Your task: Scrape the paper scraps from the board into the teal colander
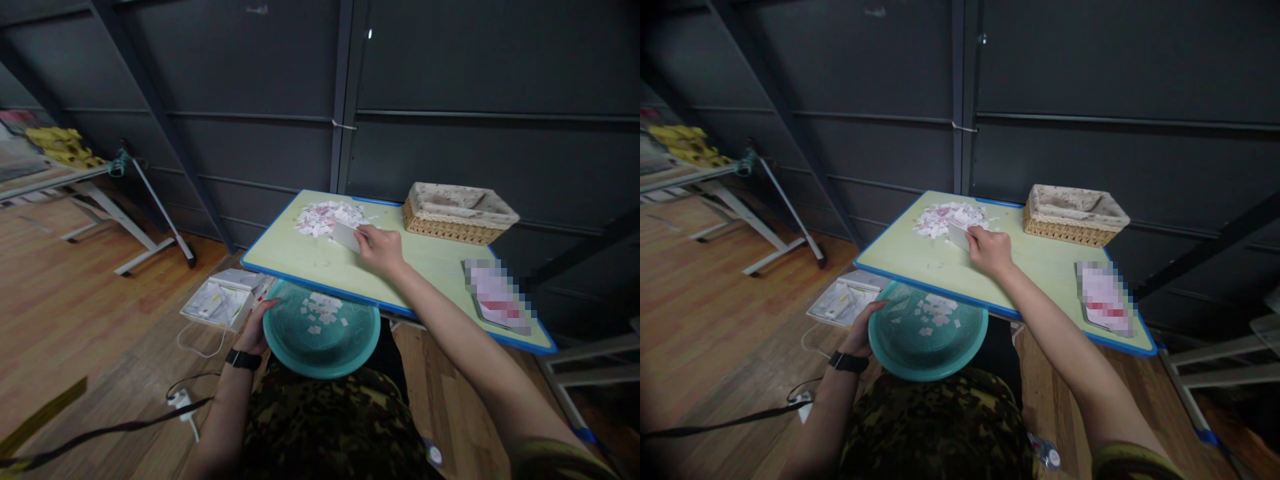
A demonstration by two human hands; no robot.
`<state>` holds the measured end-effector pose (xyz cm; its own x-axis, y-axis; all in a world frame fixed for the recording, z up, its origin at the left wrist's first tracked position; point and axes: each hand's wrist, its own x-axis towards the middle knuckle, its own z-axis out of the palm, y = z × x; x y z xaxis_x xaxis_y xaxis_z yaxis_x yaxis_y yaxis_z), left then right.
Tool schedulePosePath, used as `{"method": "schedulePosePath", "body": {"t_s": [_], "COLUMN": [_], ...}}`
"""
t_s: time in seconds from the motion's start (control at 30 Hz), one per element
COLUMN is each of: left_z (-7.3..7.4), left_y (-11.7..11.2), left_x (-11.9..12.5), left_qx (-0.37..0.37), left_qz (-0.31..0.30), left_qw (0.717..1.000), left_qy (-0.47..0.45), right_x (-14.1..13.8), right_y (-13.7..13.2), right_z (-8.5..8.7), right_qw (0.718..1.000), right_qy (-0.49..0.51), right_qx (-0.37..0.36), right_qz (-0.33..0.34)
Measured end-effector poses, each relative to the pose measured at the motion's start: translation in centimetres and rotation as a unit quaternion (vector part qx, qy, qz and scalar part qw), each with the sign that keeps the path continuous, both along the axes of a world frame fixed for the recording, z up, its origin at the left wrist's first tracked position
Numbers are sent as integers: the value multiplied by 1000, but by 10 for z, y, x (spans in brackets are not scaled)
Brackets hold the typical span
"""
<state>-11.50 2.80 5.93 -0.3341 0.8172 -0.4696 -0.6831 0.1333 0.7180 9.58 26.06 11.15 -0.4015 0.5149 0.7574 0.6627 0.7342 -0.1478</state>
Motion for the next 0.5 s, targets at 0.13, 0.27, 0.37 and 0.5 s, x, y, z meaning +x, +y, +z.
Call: {"method": "schedulePosePath", "body": {"t_s": [0.13,0.27,0.37,0.5], "left_z": [1,1,-1,-3], "left_y": [0,0,0,0], "left_x": [1,1,0,0], "left_qx": [6,9,5,8], "left_qz": [-11,-11,-10,-6], "left_qw": [1000,1000,1000,1000], "left_qy": [8,14,11,12], "right_x": [2,2,2,3], "right_y": [-1,-2,-3,-3], "right_z": [2,3,4,5], "right_qw": [999,999,998,997], "right_qy": [30,32,47,61], "right_qx": [-8,-14,-13,-14], "right_qz": [15,17,28,36]}}
